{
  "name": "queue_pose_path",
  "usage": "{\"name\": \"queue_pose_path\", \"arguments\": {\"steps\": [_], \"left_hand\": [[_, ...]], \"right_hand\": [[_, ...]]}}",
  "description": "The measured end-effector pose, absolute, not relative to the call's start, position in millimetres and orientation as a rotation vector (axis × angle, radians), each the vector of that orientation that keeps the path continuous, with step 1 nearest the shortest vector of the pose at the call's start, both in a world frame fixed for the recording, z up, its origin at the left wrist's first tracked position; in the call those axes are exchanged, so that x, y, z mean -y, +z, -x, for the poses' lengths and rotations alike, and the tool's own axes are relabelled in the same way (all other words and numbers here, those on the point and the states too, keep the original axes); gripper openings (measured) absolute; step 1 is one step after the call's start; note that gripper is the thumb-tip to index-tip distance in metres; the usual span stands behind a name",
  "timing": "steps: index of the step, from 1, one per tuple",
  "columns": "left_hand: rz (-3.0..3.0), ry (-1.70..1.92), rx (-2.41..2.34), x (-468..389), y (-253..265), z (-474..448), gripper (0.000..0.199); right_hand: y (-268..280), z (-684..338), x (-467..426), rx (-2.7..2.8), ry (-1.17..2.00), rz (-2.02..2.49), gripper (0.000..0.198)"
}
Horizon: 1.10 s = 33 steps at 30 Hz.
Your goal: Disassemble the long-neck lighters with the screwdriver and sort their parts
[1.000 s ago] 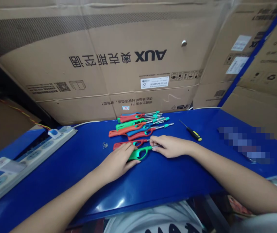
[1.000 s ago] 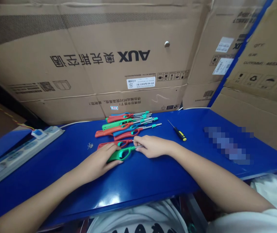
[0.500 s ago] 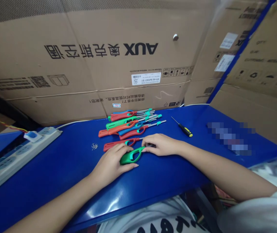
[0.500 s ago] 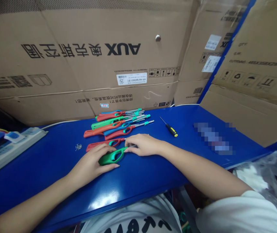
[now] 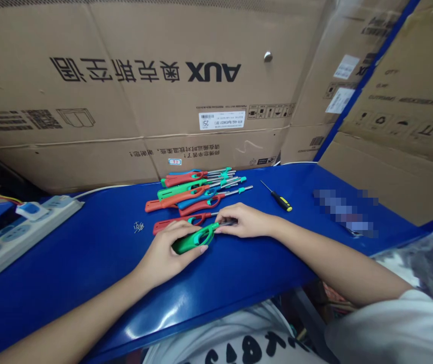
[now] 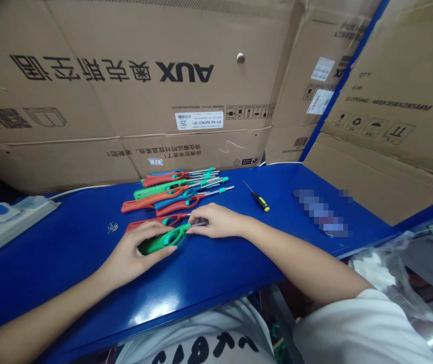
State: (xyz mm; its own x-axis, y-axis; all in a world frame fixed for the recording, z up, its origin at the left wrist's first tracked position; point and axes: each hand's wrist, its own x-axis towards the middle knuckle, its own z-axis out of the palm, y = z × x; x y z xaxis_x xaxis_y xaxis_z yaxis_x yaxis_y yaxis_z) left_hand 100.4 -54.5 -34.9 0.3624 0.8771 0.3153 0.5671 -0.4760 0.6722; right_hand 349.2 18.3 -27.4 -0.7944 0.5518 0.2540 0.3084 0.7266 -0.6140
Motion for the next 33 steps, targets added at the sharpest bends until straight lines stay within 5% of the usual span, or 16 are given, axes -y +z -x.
{"name": "queue_pose_path", "arguments": {"steps": [33], "left_hand": [[-2.080,1.010,-1.191,56.4,-37.3,-98.4,0.034]], "right_hand": [[-24.1,-348.0,-8.6,2.713,0.445,0.689,0.016]]}}
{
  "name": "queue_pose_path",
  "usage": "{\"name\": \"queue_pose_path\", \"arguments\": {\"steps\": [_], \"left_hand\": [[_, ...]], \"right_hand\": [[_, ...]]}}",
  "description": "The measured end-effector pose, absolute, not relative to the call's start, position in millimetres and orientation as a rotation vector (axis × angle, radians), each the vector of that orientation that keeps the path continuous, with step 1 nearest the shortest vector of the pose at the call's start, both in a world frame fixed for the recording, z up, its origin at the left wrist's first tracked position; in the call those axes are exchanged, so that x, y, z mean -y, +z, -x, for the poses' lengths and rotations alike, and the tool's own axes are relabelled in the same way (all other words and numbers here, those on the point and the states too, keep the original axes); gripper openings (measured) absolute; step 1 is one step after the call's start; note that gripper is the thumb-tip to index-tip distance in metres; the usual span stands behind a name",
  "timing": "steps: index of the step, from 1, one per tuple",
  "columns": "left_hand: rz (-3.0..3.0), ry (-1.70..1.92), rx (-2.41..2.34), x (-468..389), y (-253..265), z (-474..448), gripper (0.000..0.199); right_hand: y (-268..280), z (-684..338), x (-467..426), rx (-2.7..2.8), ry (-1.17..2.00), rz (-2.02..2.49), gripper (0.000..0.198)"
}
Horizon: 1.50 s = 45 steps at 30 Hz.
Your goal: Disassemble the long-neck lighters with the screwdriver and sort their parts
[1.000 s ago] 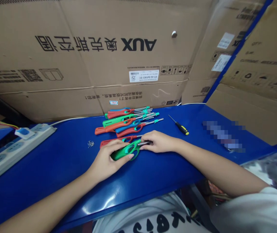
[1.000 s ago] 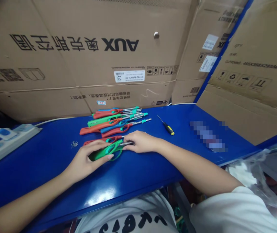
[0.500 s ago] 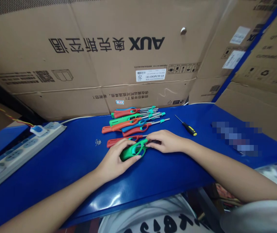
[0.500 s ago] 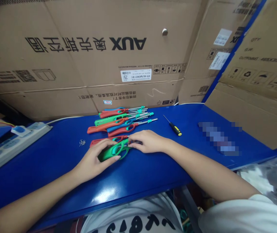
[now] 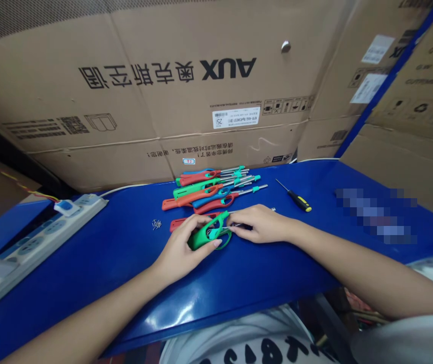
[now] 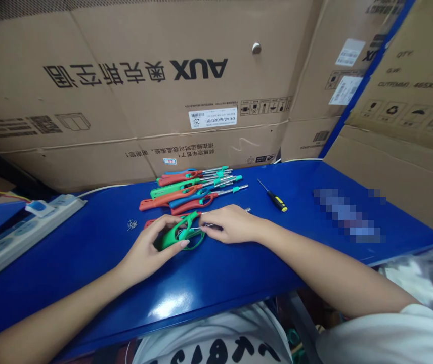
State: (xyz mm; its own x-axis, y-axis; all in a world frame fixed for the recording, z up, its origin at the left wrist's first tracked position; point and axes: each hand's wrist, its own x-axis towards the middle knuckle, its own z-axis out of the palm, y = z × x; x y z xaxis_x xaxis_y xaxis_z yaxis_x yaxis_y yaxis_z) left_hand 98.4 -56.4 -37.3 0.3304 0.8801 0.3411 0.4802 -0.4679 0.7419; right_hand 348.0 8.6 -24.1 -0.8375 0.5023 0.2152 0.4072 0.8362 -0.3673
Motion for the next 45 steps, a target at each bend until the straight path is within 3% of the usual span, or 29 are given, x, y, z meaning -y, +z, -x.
{"name": "queue_pose_path", "arguments": {"steps": [7,15,23,27,33,38,45], "left_hand": [[-1.977,1.107,-1.146,60.5,-37.2,-98.8,0.028],[-1.724,1.461,-1.123,53.8,-26.8,-86.6,0.020],[-2.401,0.603,-1.394,46.2,-21.4,-79.7,0.014],[-2.422,0.553,-1.397,46.0,-24.2,-81.2,0.022],[-2.497,0.502,-1.392,47.8,-27.1,-80.5,0.014],[-2.541,0.463,-1.443,48.8,-28.0,-79.9,0.017],[-2.497,0.522,-1.395,52.5,-12.7,-77.2,0.021]], "right_hand": [[-19.0,-347.5,-5.3,2.795,0.399,0.716,0.015],[-17.7,-354.3,-8.9,2.858,0.322,0.753,0.011],[-13.3,-353.6,-6.9,2.826,0.254,0.763,0.024],[-15.6,-353.0,-6.8,2.819,0.241,0.776,0.027],[-17.9,-351.9,-6.2,2.752,0.229,0.797,0.024],[-15.9,-351.3,-6.5,2.756,0.174,0.796,0.033],[-14.4,-355.8,-10.5,2.718,0.238,0.692,0.030]]}}
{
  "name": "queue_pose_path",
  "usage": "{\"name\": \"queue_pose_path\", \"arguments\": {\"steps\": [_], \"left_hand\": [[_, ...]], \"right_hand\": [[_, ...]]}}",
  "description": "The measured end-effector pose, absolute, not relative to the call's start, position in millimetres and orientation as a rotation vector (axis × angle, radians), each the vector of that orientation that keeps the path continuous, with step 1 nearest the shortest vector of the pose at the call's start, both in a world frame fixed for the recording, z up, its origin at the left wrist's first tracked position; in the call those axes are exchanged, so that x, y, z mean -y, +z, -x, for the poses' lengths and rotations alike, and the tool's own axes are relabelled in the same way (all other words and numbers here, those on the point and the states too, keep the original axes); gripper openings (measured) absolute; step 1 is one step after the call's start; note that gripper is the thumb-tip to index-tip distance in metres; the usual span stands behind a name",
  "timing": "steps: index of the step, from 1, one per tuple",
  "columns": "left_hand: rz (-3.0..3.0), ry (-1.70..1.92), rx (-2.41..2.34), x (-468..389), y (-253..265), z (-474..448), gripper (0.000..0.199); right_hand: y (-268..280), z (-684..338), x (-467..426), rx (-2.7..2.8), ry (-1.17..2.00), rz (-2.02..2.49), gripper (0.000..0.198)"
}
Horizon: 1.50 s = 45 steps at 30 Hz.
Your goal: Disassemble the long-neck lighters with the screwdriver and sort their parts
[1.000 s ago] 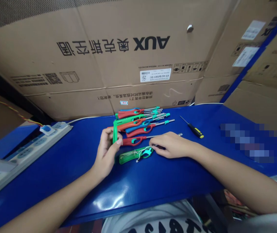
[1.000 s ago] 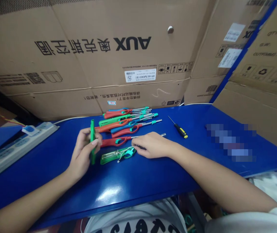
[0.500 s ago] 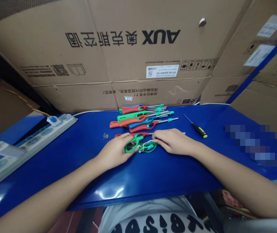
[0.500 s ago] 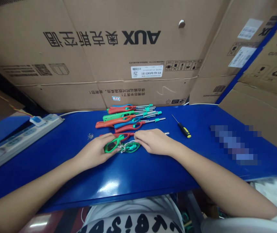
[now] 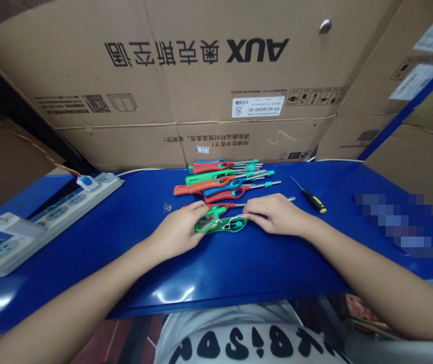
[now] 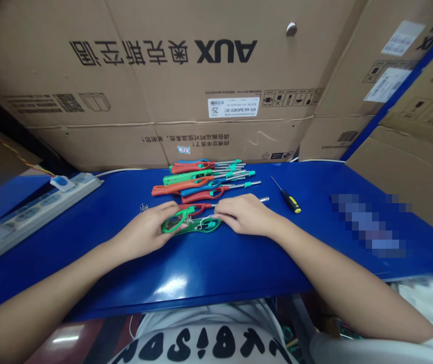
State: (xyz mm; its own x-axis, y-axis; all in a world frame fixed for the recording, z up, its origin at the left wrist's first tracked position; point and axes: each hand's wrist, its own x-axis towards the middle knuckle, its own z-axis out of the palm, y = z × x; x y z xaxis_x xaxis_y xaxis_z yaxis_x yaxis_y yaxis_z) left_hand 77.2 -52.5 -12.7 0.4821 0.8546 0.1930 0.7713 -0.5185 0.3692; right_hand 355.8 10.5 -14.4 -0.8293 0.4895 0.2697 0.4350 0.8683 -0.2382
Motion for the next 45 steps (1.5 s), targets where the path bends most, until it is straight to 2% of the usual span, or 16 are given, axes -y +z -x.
{"name": "queue_pose_path", "arguments": {"steps": [4,10,14,19,23,27,30,34,37,40,43,45], "left_hand": [[-2.429,0.554,-1.449,42.0,-0.6,-61.9,0.021],[-1.727,0.986,-1.344,34.6,3.6,-72.1,0.038],[-1.381,1.030,-1.261,50.4,-1.7,-98.3,0.044],[-1.257,1.059,-1.172,61.5,-9.4,-114.4,0.042],[-1.275,1.055,-1.158,63.7,-12.7,-121.3,0.038],[-1.363,1.030,-1.142,62.4,-10.9,-117.5,0.032],[-1.618,1.059,-1.179,58.5,-12.8,-105.9,0.028],[-2.148,0.991,-1.362,54.9,-22.8,-95.3,0.037],[-2.339,0.846,-1.371,54.2,-31.6,-95.8,0.041],[-2.354,0.770,-1.395,53.4,-37.2,-96.9,0.036],[-2.327,0.717,-1.411,51.8,-37.2,-93.5,0.028],[-2.321,0.686,-1.393,51.4,-34.1,-89.5,0.025]], "right_hand": [[-8.1,-368.5,-23.9,2.571,0.341,0.665,0.031],[-6.0,-359.6,-26.7,2.129,0.668,0.819,0.038],[-16.2,-336.1,-3.3,2.186,0.741,0.786,0.036],[-25.9,-320.7,15.8,2.384,0.673,0.846,0.038],[-27.4,-316.3,17.8,2.475,0.644,0.805,0.037],[-27.4,-320.4,14.4,2.492,0.660,0.712,0.019],[-23.5,-329.4,9.8,2.495,0.563,0.791,0.018],[-14.7,-341.2,4.2,2.651,0.378,0.888,0.011],[-13.5,-342.8,2.4,2.780,0.345,0.843,0.016],[-16.7,-341.4,1.2,2.848,0.348,0.766,0.013],[-13.3,-349.2,-6.1,2.718,0.311,0.716,0.019],[-3.1,-364.9,-18.7,2.565,0.180,0.776,0.024]]}}
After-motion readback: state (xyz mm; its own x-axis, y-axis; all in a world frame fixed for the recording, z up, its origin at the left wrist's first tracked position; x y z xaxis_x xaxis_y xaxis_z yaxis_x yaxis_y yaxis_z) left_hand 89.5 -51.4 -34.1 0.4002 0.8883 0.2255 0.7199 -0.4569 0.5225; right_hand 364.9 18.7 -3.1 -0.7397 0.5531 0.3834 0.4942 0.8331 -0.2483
